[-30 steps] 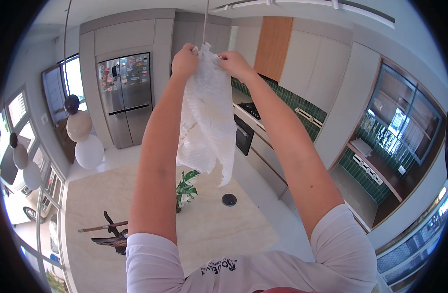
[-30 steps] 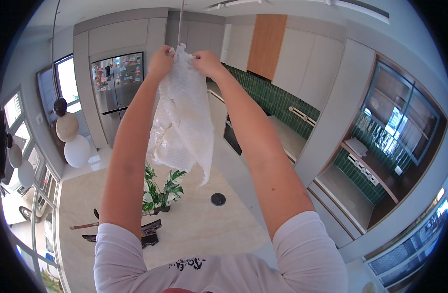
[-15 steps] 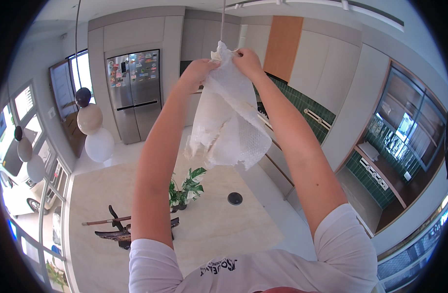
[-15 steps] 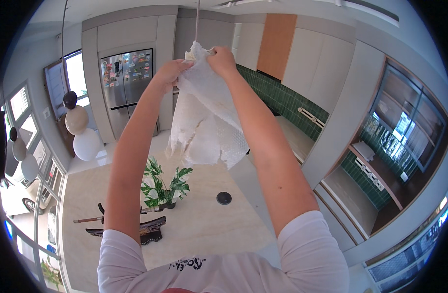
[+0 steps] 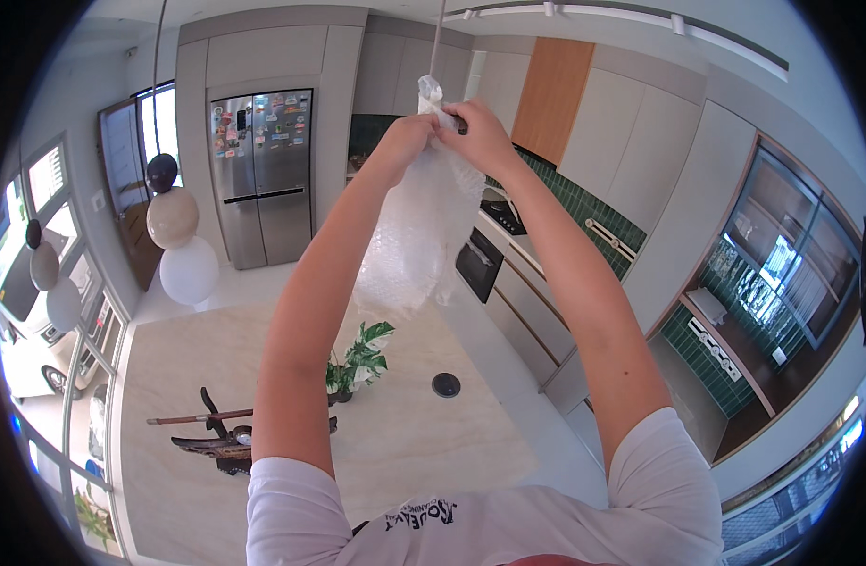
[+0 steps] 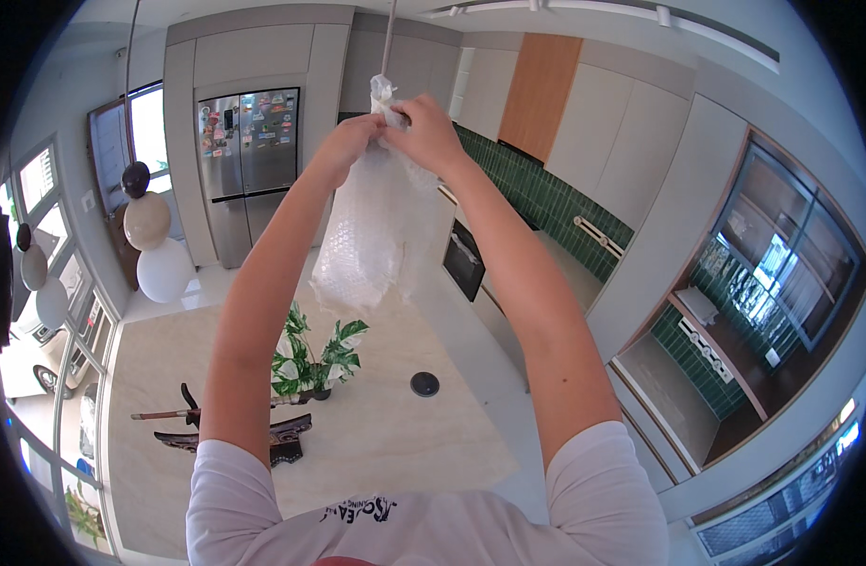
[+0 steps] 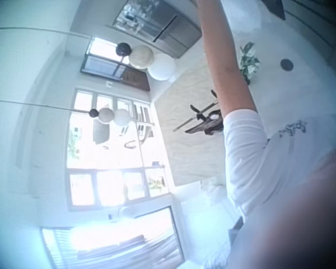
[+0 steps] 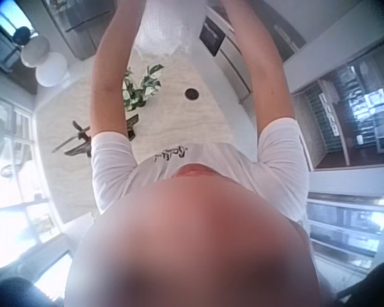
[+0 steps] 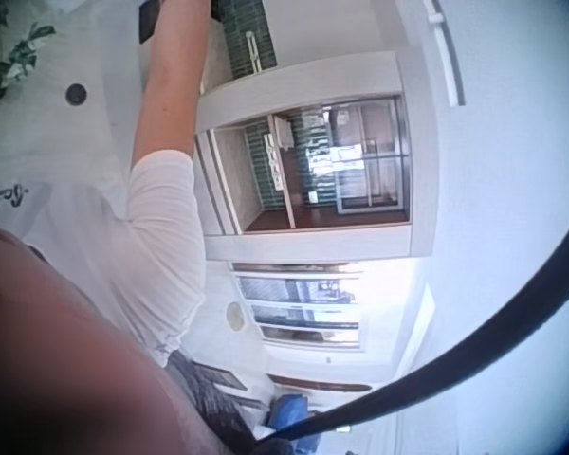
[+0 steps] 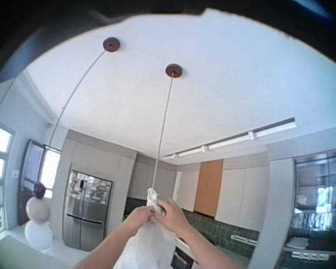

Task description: The person removes protective bubble wrap from hanging pendant light fixtures and then installs the white globe shades onto the ceiling mounts. The person uses a stepladder to reach the fixtures and handles the shades by hand.

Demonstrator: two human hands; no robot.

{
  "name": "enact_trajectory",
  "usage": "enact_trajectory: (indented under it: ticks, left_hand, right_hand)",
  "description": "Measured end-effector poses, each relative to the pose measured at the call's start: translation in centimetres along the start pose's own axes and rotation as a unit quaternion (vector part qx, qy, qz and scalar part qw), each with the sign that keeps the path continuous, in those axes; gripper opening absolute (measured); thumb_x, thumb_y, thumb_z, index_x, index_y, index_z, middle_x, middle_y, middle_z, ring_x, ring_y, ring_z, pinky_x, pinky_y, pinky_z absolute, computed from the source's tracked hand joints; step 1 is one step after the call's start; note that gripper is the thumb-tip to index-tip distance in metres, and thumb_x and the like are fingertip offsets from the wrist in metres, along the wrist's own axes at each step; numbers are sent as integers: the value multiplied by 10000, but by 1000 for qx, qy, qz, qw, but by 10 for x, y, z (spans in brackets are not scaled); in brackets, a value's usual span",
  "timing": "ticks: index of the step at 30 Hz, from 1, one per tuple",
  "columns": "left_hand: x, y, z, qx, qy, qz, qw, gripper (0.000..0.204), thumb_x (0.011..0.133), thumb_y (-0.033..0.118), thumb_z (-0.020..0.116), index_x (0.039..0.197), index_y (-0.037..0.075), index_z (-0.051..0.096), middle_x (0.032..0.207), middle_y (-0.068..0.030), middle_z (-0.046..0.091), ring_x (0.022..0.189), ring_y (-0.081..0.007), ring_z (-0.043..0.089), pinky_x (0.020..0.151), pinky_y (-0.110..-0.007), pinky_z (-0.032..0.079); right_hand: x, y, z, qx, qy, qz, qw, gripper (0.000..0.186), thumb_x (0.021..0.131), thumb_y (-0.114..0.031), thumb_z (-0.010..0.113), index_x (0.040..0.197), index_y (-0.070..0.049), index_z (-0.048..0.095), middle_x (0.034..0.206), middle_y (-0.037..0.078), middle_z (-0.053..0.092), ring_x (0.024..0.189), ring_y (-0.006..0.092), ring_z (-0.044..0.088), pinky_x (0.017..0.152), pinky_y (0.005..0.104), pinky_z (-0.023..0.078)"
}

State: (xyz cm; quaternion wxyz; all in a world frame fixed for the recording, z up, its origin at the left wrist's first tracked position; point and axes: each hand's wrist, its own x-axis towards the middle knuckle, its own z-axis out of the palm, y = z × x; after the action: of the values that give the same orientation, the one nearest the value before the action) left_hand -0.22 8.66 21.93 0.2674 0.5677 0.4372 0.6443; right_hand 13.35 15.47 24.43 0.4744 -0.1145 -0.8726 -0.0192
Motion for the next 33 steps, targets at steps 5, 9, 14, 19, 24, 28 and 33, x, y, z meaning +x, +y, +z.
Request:
enact_trajectory:
  ticks: [5,9,14,19,24,28,33]
  left_hand:
    - [20,-23,0,300,211,137,920,259,741,115,543,985,59,609,973,-93,601,882,-234,559,771,-332,429]
    - [30,-25,-8,347,310,202,862,196,698,152,623,883,89,610,953,-94,569,932,-303,536,814,-388,437]
    - [33,-22,-14,410,267,248,836,189,722,141,627,895,84,577,945,-88,567,911,-292,542,773,-381,453]
    - [35,-18,-14,437,220,259,833,117,781,131,554,880,69,553,907,-106,572,863,-300,556,717,-397,460]
    - [44,-10,-12,447,204,288,822,122,815,126,479,887,49,539,862,-135,578,815,-331,560,686,-415,445]
    - [41,-6,-3,436,175,305,829,130,797,97,507,916,49,532,916,-134,559,842,-325,556,704,-407,453]
    - [33,2,6,357,156,388,835,199,769,99,572,965,69,560,990,-126,523,882,-312,549,716,-390,463]
  right_hand:
    - [15,11,5,-69,-70,37,995,295,759,-224,539,970,-30,608,921,159,553,896,317,548,793,369,438]
    - [25,16,9,6,-27,72,997,280,766,-211,503,926,-5,603,927,175,574,878,327,547,769,374,431]
    - [28,21,4,1,-44,103,994,271,770,-199,506,910,19,587,873,176,590,817,307,560,725,360,426]
    - [27,22,2,-8,-55,44,997,256,755,-203,480,852,9,585,930,198,573,863,368,543,757,416,432]
    - [25,26,-11,-88,-54,9,995,220,750,-190,487,826,-8,587,868,173,555,827,356,543,732,426,434]
    - [21,27,-24,-143,-13,-18,989,184,748,-167,504,822,-25,595,826,152,537,801,342,542,716,422,438]
    - [13,22,-33,-113,22,-33,993,149,733,-125,528,822,-31,601,825,133,541,778,331,544,695,421,442]
